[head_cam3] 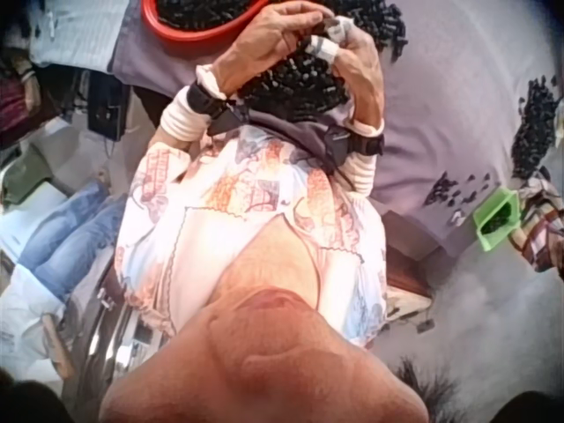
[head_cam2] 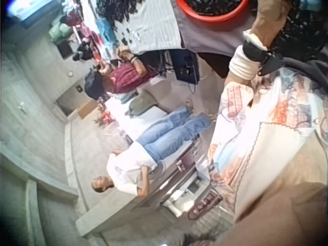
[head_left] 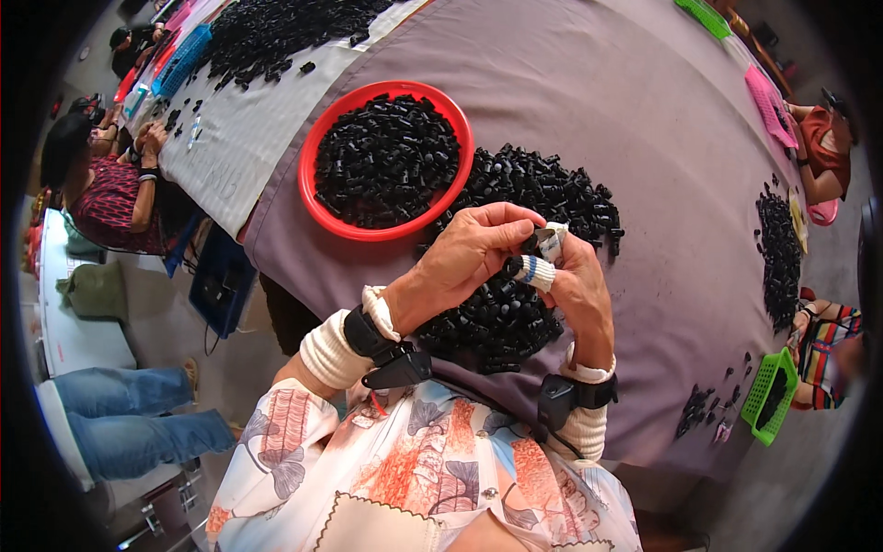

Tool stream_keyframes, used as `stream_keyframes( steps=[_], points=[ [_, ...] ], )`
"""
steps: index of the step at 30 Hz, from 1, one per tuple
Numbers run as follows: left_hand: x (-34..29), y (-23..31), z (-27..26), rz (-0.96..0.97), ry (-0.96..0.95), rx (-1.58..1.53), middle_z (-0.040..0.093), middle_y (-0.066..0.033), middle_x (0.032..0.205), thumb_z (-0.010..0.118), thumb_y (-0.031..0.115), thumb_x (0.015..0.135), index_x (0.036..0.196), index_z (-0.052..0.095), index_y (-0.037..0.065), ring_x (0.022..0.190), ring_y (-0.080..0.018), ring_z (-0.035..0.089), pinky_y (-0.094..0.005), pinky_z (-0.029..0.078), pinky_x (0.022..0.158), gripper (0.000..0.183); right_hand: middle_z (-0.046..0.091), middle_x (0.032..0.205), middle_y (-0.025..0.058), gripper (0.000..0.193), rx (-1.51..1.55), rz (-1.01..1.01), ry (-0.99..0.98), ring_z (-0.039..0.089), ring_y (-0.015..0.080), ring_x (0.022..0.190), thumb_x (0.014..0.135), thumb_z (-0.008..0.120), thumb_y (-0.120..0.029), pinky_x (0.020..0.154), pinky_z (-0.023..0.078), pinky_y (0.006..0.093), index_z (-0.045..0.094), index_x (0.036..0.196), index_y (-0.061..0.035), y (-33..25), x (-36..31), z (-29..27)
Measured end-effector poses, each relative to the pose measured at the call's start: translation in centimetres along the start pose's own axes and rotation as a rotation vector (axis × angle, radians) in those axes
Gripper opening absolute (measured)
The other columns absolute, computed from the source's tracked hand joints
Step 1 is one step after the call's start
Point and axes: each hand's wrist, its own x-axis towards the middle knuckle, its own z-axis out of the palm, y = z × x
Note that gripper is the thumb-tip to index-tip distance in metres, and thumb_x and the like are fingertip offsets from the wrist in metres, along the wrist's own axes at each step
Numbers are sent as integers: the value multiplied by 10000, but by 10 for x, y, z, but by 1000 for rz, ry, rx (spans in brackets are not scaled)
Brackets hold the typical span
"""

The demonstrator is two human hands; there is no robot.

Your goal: Assemble small black plastic components by hand at a manufacturing table.

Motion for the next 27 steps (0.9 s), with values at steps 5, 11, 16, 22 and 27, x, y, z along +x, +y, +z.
stream_keyframes(
  steps=[5, 11, 16, 22, 27],
  points=[
    [0, 0, -1, 0, -5, 19, 608, -69, 929, 534, 100, 878, 1009, 575, -22, 845, -123, 584, -259, 482, 761, 184, 485, 609, -52, 265, 4, -49, -8, 422, 33, 514, 692, 734, -219, 443, 338, 203, 569, 795, -39, 5, 1, 0],
    [0, -1, 3, 35, 48, 109, 612, -67, 923, 530, 90, 881, 1006, 578, -23, 833, -113, 593, -247, 490, 743, 176, 463, 609, -56, 219, -28, -19, -3, 408, 42, 536, 727, 699, -190, 461, 325, 223, 550, 726, -29, -1, -1, 3],
    [1, -3, 1, 55, 56, 152, 615, -56, 902, 537, 100, 880, 989, 583, -13, 791, -99, 602, -220, 500, 680, 164, 454, 585, -44, 205, -105, -98, -2, 407, 70, 554, 737, 669, -162, 497, 342, 250, 532, 711, -11, 11, 1, 4],
    [0, 3, -1, 6, 36, -7, 607, -46, 888, 519, 120, 892, 1006, 576, 2, 799, -95, 591, -236, 495, 706, 174, 461, 550, -40, 236, 77, 6, 15, 416, 40, 453, 730, 700, -218, 398, 311, 209, 544, 716, -41, 6, 2, 5],
    [-2, 2, -3, 12, 40, -19, 599, -36, 865, 498, 135, 904, 1029, 566, 10, 780, -90, 580, -229, 489, 712, 189, 469, 546, -49, 235, 71, -36, 40, 401, 24, 419, 724, 717, -219, 364, 276, 186, 549, 745, -57, 8, 1, 3]
  ],
)
